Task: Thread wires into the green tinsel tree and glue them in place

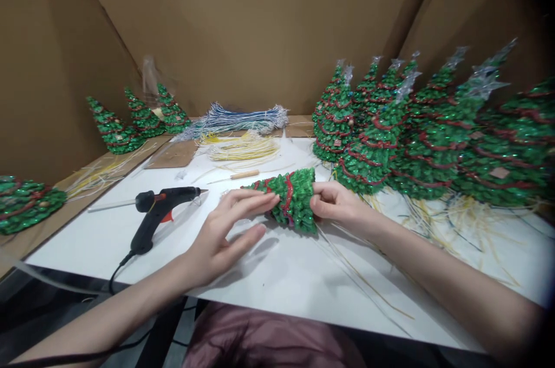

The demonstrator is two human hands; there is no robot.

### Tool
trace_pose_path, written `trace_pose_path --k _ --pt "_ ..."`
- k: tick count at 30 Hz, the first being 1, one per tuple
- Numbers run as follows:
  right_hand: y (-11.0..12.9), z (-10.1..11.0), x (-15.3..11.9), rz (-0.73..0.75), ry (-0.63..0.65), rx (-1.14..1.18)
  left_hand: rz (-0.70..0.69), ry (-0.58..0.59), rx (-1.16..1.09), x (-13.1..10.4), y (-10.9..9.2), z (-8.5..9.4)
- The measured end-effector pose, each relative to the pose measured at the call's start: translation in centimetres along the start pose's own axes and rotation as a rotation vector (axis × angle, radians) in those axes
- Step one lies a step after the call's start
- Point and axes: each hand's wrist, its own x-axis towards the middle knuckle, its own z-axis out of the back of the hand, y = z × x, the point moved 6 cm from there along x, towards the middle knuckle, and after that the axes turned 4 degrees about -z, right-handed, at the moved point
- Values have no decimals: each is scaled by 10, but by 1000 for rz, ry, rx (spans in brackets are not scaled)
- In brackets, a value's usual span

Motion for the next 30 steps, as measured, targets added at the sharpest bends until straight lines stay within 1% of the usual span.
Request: trace_pose_path --k 4,11,16,22,30 --pt "-1 -1 0 -19 -11 24 -5 24 -31 -6 0 -4" --pt "-6 -2 0 -47 -12 68 139 72 -207 -6 11 -6" --pt "-7 -2 0 -17 5 35 150 142 -328 -2 19 -7" --pt "-2 -4 1 7 30 -7 118 171 -299 0 22 -6" --pt "-8 0 1 3 -1 6 95 208 -200 0 21 -5"
